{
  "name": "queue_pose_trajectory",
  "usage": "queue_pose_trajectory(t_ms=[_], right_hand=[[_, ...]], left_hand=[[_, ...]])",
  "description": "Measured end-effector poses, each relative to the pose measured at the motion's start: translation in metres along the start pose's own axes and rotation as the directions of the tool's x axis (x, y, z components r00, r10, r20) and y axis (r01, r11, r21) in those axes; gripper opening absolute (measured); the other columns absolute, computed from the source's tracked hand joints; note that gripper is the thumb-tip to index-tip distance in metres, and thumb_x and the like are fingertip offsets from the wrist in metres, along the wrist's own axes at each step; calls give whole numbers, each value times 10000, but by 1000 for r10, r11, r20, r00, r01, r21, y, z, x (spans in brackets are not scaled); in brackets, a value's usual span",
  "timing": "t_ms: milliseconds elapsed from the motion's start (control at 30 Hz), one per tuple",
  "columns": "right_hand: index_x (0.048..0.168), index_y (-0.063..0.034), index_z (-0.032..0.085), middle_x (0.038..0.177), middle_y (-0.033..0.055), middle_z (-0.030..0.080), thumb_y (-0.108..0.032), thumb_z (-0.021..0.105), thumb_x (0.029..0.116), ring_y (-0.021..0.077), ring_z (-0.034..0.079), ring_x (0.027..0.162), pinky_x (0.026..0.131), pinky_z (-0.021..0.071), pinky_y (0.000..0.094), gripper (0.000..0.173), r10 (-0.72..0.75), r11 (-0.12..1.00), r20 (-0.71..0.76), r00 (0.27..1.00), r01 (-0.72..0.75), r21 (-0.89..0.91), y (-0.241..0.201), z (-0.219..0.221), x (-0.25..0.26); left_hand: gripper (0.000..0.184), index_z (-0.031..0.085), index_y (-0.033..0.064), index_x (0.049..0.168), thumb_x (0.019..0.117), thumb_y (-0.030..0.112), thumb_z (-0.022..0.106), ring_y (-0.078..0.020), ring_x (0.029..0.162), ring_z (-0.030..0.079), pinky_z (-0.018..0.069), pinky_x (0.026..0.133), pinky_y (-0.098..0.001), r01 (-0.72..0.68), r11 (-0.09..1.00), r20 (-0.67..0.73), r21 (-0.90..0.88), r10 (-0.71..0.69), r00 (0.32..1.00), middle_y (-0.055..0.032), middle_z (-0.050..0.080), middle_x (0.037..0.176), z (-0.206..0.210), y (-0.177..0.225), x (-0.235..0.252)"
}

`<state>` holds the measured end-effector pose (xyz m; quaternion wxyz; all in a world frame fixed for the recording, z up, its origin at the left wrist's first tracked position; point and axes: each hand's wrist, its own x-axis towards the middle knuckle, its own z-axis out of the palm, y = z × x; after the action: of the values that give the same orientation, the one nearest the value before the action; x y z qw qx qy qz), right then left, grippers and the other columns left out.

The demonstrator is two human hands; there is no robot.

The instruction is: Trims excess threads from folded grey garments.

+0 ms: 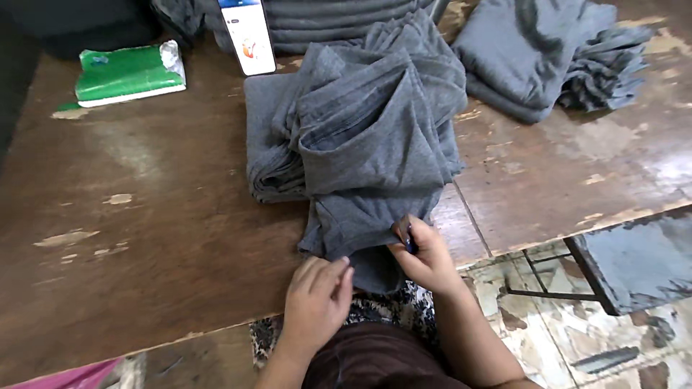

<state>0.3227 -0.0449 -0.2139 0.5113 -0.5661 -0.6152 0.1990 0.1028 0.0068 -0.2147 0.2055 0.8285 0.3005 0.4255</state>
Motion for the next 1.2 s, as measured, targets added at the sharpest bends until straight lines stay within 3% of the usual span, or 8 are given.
queue_pose_trajectory(t_ms=[200,400,500,567,700,900,1033,1200], right_hand=[[848,-11,538,698,-10,489,-70,541,914,-30,440,632,592,367,116,89,8,999,17,1000,-7,-42,-1,0,0],[869,-23,502,743,-11,484,-86,523,954,-36,440,680,631,367,112,108,-24,998,32,999,22,53,4,-4,-2],[887,-17,507,758,0,500,-94,535,954,-35,462,692,642,389,108,106,-45,996,19,999,43,73,1,0,-3],[905,-28,494,794,7,511,-93,542,965,-33,490,727,677,413,109,101,-58,994,-4,998,58,94,-8,7,-5],[914,-8,520,816,93,541,-50,601,909,86,545,746,698,475,165,92,-149,988,-49,988,146,-53,-27,23,-10],[952,-9,567,930,88,604,-179,600,876,86,591,875,753,495,225,189,-61,969,-205,977,8,-247,-12,-33,-14],[1013,-291,592,1065,-167,664,-194,685,932,-12,647,998,861,549,194,157,-282,959,-378,882,268,-90,-47,-79,19],[1026,-164,513,1060,-70,667,-35,631,910,53,653,1029,900,555,273,210,-546,832,-505,669,503,-234,-74,-79,128]], left_hand=[[270,743,59,1140,933,225,691,-148,853,683,550,824,-276,154,985,228,82,-169,959,-17,749,892,4,4,0],[398,756,91,1067,962,466,675,15,790,661,540,772,-157,294,735,639,-612,239,731,27,735,826,-67,-15,15],[445,728,105,1065,932,528,690,-15,875,658,546,805,-190,212,829,505,-517,96,858,15,720,900,-62,-5,19],[576,692,112,1251,885,556,723,-140,966,652,562,810,-303,154,978,327,-140,-101,940,-68,692,1051,-35,6,26],[596,668,148,1369,777,173,740,-355,986,662,556,786,-521,189,965,125,184,-213,969,-180,664,1097,17,7,42],[430,618,-52,1311,954,-35,378,-63,1151,649,517,1021,-260,318,837,166,-446,-271,948,-103,692,1259,-13,-7,60],[385,691,40,1198,1018,8,352,-14,979,667,568,874,-237,314,662,283,-681,-158,946,29,708,1151,-26,14,92],[399,569,78,1335,1044,97,298,-101,1004,691,585,815,-294,266,563,235,-782,-129,964,-5,696,1221,-31,16,178]])
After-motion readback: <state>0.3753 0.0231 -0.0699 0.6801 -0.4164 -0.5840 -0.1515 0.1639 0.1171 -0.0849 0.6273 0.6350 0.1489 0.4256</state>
